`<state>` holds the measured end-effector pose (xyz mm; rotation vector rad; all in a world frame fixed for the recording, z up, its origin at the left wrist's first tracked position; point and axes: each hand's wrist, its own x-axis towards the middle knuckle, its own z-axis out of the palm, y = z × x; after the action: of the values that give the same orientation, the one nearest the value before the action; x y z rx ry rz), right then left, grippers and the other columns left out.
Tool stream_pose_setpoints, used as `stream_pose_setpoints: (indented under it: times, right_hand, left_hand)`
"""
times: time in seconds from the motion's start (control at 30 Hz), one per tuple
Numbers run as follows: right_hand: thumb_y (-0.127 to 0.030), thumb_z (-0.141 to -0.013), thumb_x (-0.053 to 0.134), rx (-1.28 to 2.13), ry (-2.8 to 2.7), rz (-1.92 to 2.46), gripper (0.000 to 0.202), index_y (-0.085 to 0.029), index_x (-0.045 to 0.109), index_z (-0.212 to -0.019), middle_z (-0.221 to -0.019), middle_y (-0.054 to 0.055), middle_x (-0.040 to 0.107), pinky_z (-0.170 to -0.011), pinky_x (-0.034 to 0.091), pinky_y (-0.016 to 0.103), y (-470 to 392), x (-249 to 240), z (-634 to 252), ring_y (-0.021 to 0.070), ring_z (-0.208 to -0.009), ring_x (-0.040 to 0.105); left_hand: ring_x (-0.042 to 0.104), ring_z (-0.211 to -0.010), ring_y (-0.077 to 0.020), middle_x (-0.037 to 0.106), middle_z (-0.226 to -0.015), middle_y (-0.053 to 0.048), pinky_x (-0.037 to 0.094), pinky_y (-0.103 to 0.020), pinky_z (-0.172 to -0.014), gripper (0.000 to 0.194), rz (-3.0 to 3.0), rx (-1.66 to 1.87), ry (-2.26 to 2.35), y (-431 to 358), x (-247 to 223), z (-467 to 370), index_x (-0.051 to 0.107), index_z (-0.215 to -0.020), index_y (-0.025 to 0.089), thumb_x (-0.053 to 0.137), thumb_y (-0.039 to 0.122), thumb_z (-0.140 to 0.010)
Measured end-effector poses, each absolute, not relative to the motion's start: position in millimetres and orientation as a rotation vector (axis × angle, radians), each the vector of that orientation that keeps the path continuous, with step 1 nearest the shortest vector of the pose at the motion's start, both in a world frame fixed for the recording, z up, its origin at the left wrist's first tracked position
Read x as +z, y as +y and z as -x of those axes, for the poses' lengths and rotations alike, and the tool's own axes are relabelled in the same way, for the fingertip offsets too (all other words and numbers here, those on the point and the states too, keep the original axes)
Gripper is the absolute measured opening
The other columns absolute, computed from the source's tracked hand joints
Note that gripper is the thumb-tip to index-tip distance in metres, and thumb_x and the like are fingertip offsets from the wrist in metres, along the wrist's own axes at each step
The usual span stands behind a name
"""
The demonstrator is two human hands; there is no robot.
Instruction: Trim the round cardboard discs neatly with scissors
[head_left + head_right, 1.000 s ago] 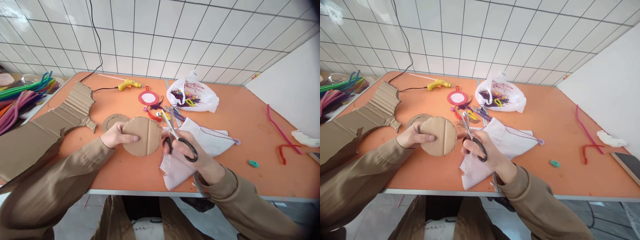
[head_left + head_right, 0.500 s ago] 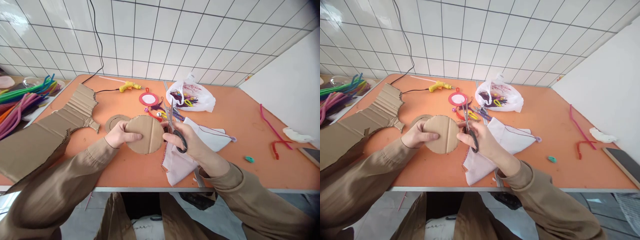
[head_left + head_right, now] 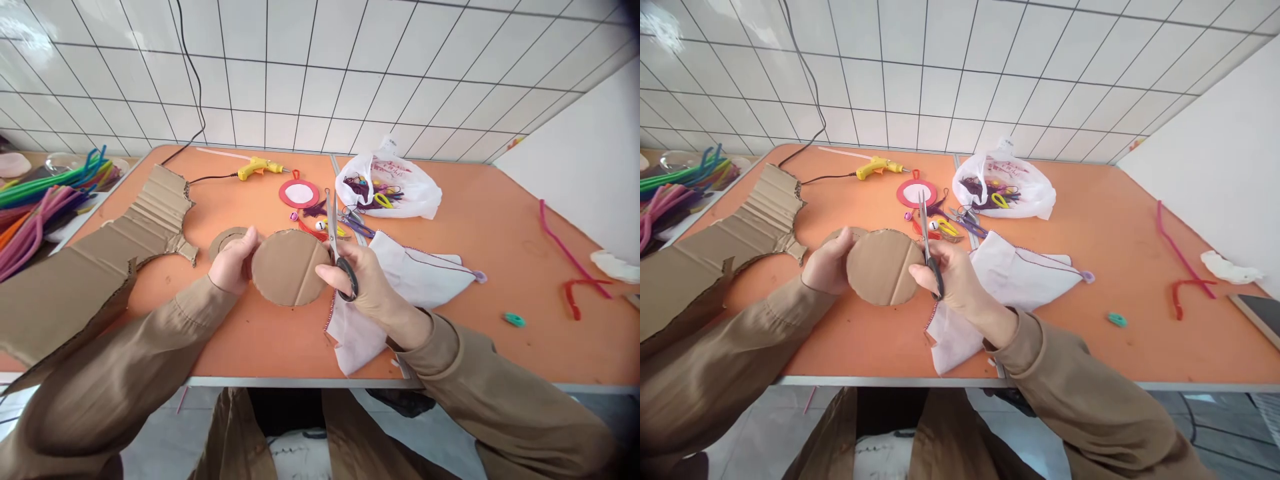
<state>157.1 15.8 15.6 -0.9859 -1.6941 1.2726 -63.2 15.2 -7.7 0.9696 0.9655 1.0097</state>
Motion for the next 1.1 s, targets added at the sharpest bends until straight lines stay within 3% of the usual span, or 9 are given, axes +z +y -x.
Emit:
stream_pose_setpoints:
  times: [0.1, 0.17, 0.33, 0.5, 0.7, 0.77, 0.87, 0.93, 1.1]
  right_hand:
    - [-0.028, -0.072, 0.059, 1.241, -1.676, 1.010, 0.025, -0.023, 0.037, -0.062, -0.063, -0.005, 0.030, -0.055, 0.026, 0.028, 11.7, 17.8, -155.8, 0.0109, -0.059, 0.027]
    - [-0.027, -0.072, 0.059, 1.223, -1.661, 1.025, 0.028, -0.023, 0.033, -0.061, -0.063, -0.005, 0.029, -0.055, 0.026, 0.027, 10.6, 18.3, -154.6, 0.0106, -0.059, 0.026]
    - [-0.024, -0.072, 0.061, 1.190, -1.570, 1.007, 0.021, -0.023, 0.042, -0.062, -0.063, -0.004, 0.035, -0.059, 0.032, 0.029, 13.5, 13.0, -153.4, 0.0119, -0.060, 0.033]
    - [-0.029, -0.073, 0.066, 1.198, -1.372, 0.982, 0.014, -0.025, 0.055, -0.067, -0.065, -0.002, 0.046, -0.060, 0.036, 0.031, 18.2, 2.9, -153.7, 0.0148, -0.061, 0.040]
    - [-0.038, -0.074, 0.074, 1.295, -1.249, 0.921, 0.024, -0.026, 0.055, -0.065, -0.070, -0.001, 0.056, -0.060, 0.043, 0.033, 21.1, -2.9, -153.6, 0.0172, -0.066, 0.049]
    - [-0.039, -0.075, 0.073, 1.319, -1.251, 0.916, 0.023, -0.025, 0.056, -0.067, -0.071, -0.002, 0.056, -0.060, 0.042, 0.032, 22.0, -4.1, -153.1, 0.0164, -0.066, 0.050]
    - [-0.038, -0.075, 0.073, 1.346, -1.268, 0.926, 0.022, -0.024, 0.057, -0.070, -0.069, -0.003, 0.054, -0.058, 0.040, 0.031, 22.2, -6.6, -152.0, 0.0145, -0.063, 0.047]
    - [-0.038, -0.077, 0.072, 1.370, -1.282, 0.916, 0.022, -0.023, 0.058, -0.070, -0.068, -0.003, 0.052, -0.058, 0.039, 0.030, 21.7, -8.3, -151.7, 0.0140, -0.062, 0.046]
    - [-0.043, -0.085, 0.065, 1.449, -1.358, 0.849, 0.027, -0.022, 0.059, -0.069, -0.066, -0.001, 0.057, -0.064, 0.045, 0.033, 19.2, -8.4, -153.7, 0.0168, -0.065, 0.054]
  left_hand:
    - [0.071, -0.078, -0.0324, 0.075, -0.074, -0.011, 0.047, -0.034, -0.056, 0.080, -0.955, 1.032, 0.934, 13.6, -4.5, 62.2, 0.077, -0.088, 0.016, 0.053, 0.088, -0.065]
    - [0.071, -0.077, -0.0320, 0.075, -0.074, -0.011, 0.045, -0.034, -0.056, 0.080, -0.979, 1.030, 0.933, 12.5, -1.5, 60.8, 0.077, -0.092, 0.015, 0.057, 0.087, -0.063]
    - [0.070, -0.073, -0.0292, 0.076, -0.077, -0.012, 0.045, -0.032, -0.055, 0.078, -0.957, 1.028, 0.899, 13.2, -1.3, 59.5, 0.077, -0.091, 0.014, 0.060, 0.085, -0.064]
    - [0.065, -0.057, -0.0224, 0.074, -0.070, -0.014, 0.047, -0.029, -0.047, 0.081, -0.925, 0.984, 0.816, 18.2, -7.2, 62.5, 0.075, -0.075, 0.013, 0.049, 0.089, -0.066]
    - [0.064, -0.052, -0.0184, 0.067, -0.056, -0.008, 0.047, -0.025, -0.043, 0.080, -0.959, 1.019, 0.816, 15.8, -1.9, 58.7, 0.070, -0.063, 0.014, 0.051, 0.092, -0.062]
    - [0.063, -0.050, -0.0167, 0.066, -0.054, -0.006, 0.047, -0.024, -0.042, 0.070, -0.966, 1.051, 0.836, 13.3, 0.0, 56.4, 0.070, -0.065, 0.015, 0.065, 0.084, -0.059]
    - [0.063, -0.046, -0.0152, 0.066, -0.052, -0.003, 0.048, -0.022, -0.040, 0.050, -0.968, 1.025, 0.864, 10.2, -0.9, 53.1, 0.068, -0.064, 0.015, 0.087, 0.060, -0.055]
    - [0.062, -0.043, -0.0144, 0.066, -0.050, -0.003, 0.047, -0.021, -0.038, 0.044, -0.947, 0.985, 0.877, 9.5, -3.3, 51.9, 0.066, -0.061, 0.014, 0.091, 0.049, -0.054]
    - [0.062, -0.043, -0.0133, 0.067, -0.052, -0.001, 0.049, -0.021, -0.038, 0.037, -0.855, 1.023, 0.892, 10.6, -8.1, 53.6, 0.068, -0.067, 0.013, 0.092, 0.040, -0.058]
